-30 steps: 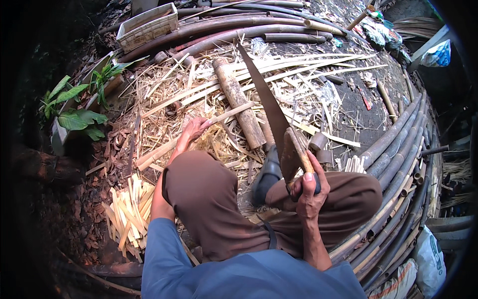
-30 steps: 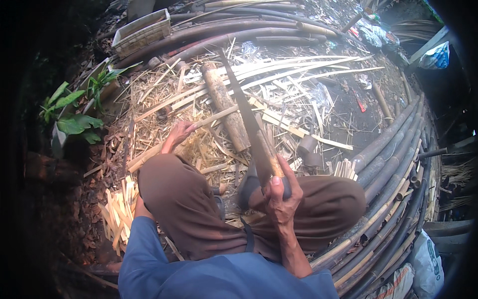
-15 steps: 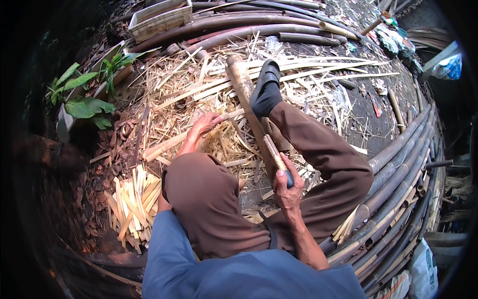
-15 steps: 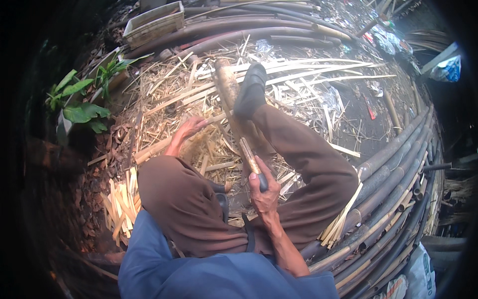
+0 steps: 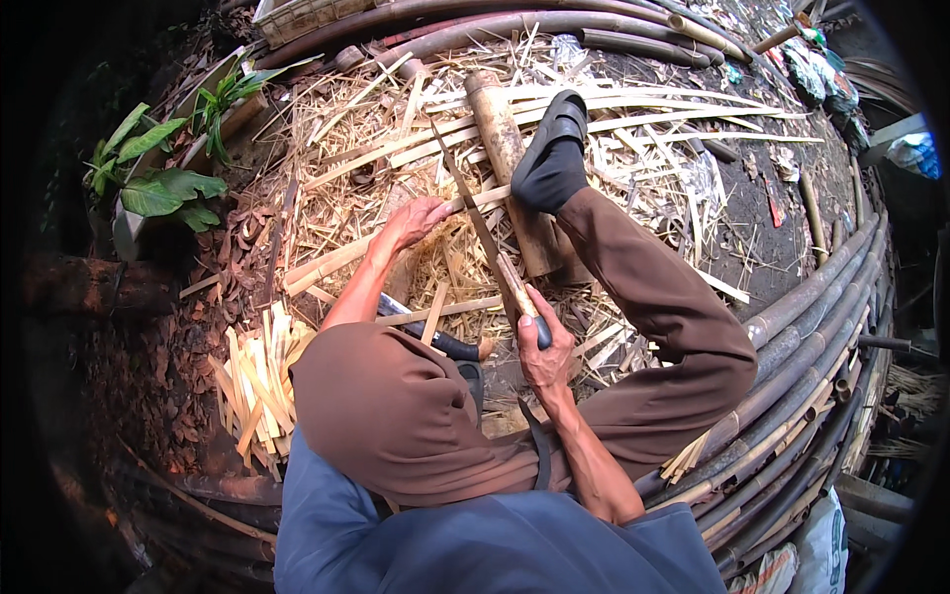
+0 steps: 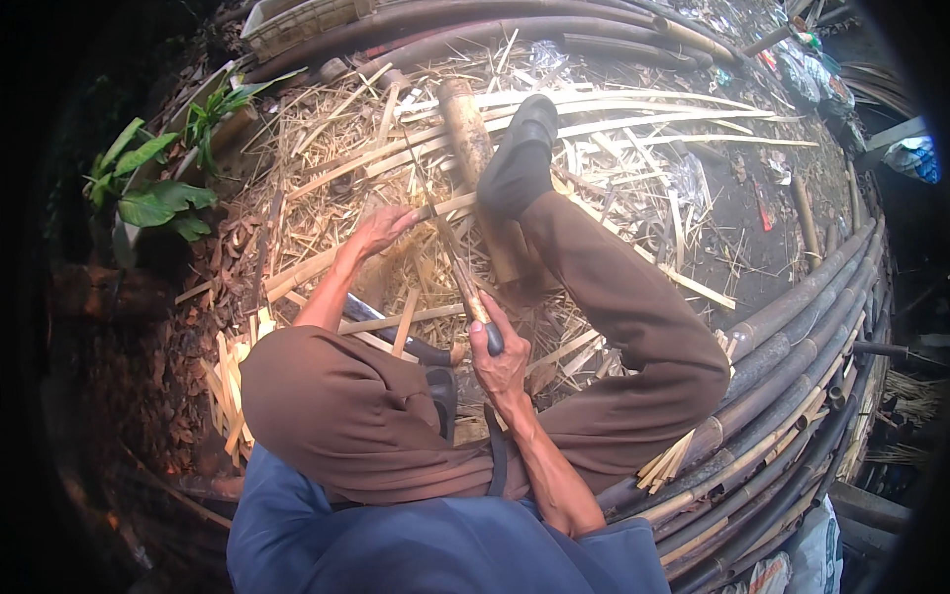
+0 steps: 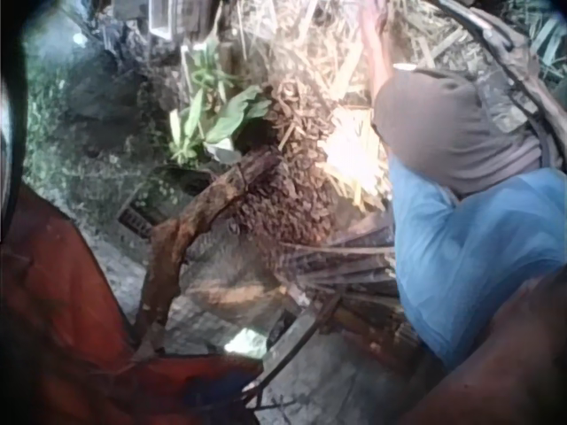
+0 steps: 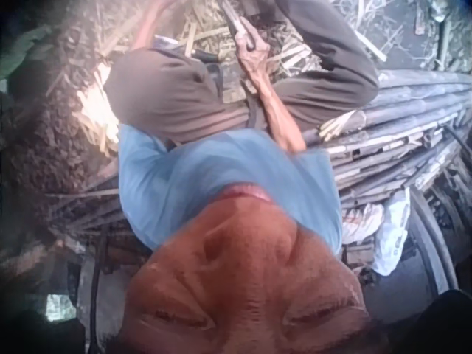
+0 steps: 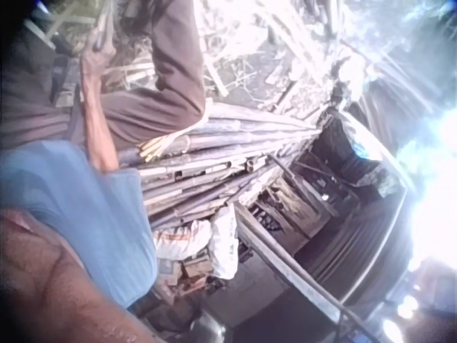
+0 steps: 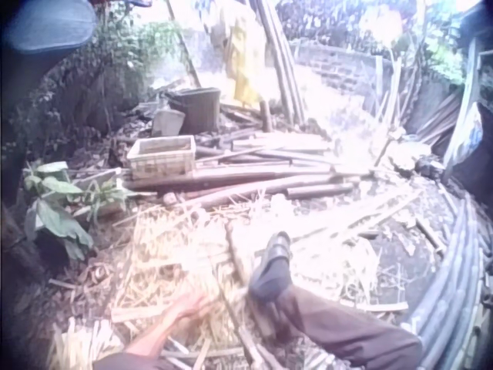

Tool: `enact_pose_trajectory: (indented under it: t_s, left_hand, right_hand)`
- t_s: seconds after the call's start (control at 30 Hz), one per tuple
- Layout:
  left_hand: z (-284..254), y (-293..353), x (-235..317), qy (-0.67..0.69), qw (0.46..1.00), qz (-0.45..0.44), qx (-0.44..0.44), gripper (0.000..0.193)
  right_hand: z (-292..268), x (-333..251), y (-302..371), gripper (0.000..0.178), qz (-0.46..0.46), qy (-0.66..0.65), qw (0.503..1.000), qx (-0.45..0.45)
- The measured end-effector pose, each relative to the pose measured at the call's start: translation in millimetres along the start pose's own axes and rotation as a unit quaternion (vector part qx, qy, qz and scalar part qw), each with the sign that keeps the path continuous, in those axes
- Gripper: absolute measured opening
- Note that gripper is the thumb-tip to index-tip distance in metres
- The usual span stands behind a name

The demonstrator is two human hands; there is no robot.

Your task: The person sits on the ground and uses a machete to split bamboo strips into smaller pieces. They repeatedly position the bamboo on a wooden block, strike it with the machete, and gather the resulting pieces into a pile.

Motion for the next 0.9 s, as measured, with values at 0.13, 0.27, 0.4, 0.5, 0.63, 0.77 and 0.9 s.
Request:
enact_pose_trajectory:
  t_s: [0.13, 0.27, 0.4, 0.5, 0.63, 0.77, 0.9]
  left_hand:
    - [1, -2, 11, 0.018, 1.000, -0.003, 0.015, 0.055]
    - [4, -4, 9, 0.018, 1.000, -0.017, 0.001, 0.053]
    - [-11, 9, 1, -0.039, 0.998, -0.041, 0.010, 0.052]
    - [16, -10, 18, -0.002, 0.999, 0.014, 0.047, 0.052]
    - [-1, -5, 3, -0.061, 0.993, -0.067, -0.070, 0.049]
    - [3, -1, -4, -0.025, 0.999, -0.042, -0.015, 0.050]
    - [9, 9, 9, -0.024, 0.999, -0.013, 0.023, 0.050]
  right_hand:
    - [0, 8, -4, 0.046, 0.039, -0.007, 0.999, -0.012]
    - [-23, 9, 17, 0.046, 0.123, -0.011, 0.991, -0.051]
    - [-23, 12, 25, 0.048, 0.094, -0.031, 0.993, -0.063]
    - [15, 18, -44, 0.048, 0.078, 0.006, 0.996, -0.031]
    - [9, 13, -16, 0.045, 0.108, 0.003, 0.992, -0.069]
    - [-70, -2, 53, 0.045, 0.048, -0.032, 0.997, -0.044]
    - [13, 7, -19, 0.044, 0.038, -0.010, 0.999, -0.031]
Point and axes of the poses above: each hand's wrist, its own y-axis away from the middle knuckle, its own z-axis out of the palm, x = y × z, the point moved 6 cm from there along -y, towards the middle knuckle, and after that the axes turned 9 degrees about x, right-handed, at the moved point
